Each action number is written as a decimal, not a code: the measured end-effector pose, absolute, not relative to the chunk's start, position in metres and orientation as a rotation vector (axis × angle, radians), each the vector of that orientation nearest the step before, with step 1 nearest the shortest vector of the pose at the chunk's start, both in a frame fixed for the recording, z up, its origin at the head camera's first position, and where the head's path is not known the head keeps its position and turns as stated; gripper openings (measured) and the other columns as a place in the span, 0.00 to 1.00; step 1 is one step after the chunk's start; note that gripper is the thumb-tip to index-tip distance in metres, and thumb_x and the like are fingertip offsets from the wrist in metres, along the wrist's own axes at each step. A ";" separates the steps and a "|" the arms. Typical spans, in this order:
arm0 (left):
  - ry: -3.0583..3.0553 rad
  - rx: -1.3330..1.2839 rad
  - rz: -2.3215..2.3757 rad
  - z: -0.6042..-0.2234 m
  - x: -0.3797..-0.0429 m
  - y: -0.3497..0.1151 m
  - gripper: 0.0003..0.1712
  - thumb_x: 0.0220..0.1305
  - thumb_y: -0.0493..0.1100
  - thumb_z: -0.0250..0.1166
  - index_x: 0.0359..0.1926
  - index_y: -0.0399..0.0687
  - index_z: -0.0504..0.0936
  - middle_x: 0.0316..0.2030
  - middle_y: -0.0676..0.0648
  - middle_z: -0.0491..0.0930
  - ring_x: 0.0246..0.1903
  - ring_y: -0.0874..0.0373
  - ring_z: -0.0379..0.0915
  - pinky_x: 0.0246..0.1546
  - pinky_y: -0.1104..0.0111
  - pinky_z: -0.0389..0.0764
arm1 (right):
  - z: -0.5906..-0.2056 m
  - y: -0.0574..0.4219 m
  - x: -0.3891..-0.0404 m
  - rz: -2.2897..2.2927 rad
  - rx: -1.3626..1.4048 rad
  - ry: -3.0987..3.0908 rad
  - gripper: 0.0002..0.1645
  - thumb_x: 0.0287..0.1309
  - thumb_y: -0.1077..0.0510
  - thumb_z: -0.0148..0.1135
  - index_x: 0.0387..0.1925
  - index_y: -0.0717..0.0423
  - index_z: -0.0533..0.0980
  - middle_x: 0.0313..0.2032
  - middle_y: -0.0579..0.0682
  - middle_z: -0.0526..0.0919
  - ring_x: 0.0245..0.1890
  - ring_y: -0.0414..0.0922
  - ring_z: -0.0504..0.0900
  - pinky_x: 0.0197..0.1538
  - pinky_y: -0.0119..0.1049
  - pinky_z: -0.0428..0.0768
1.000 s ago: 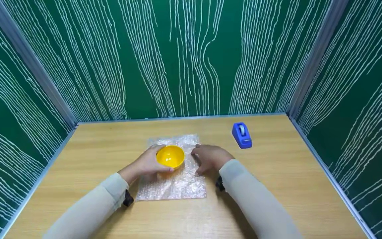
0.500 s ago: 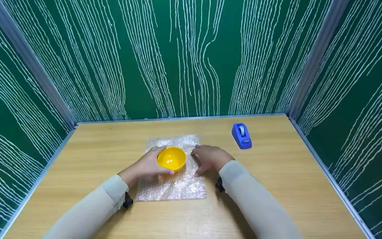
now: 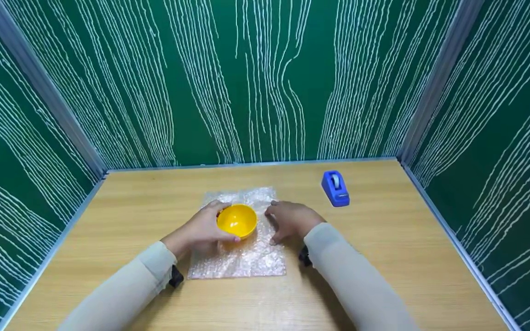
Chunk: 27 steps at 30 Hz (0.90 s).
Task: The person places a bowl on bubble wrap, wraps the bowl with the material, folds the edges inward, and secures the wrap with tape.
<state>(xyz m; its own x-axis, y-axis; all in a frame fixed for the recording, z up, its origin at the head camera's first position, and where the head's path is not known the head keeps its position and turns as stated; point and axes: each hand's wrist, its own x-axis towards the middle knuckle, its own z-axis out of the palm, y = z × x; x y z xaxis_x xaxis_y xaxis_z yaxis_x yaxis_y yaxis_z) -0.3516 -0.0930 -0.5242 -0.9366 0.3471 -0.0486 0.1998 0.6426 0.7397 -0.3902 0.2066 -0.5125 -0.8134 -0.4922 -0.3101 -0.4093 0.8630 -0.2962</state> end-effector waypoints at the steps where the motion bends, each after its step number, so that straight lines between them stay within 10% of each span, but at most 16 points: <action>1: 2.674 0.450 1.172 -0.524 -0.352 -0.093 0.64 0.48 0.62 0.93 0.82 0.50 0.74 0.66 0.50 0.78 0.61 0.50 0.80 0.69 0.49 0.86 | -0.512 0.207 -0.390 -0.306 -0.675 2.656 0.54 0.58 0.38 0.88 0.83 0.38 0.74 0.87 0.56 0.67 0.87 0.64 0.66 0.87 0.68 0.64; 27: 2.670 0.331 1.038 -0.506 -0.355 -0.087 0.64 0.46 0.58 0.95 0.80 0.45 0.74 0.67 0.46 0.81 0.60 0.48 0.80 0.73 0.49 0.84 | -0.502 0.216 -0.387 -0.261 -0.758 2.728 0.42 0.67 0.41 0.83 0.79 0.39 0.79 0.86 0.57 0.69 0.82 0.66 0.74 0.80 0.70 0.74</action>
<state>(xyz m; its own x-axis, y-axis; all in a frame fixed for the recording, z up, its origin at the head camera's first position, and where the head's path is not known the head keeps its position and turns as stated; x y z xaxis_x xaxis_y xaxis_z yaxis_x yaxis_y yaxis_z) -0.3553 -0.0870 -0.5057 -0.9409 0.3011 -0.1552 0.1173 0.7193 0.6847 -0.3870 0.2158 -0.5015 -0.8170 -0.5271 -0.2338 -0.4733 0.8446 -0.2503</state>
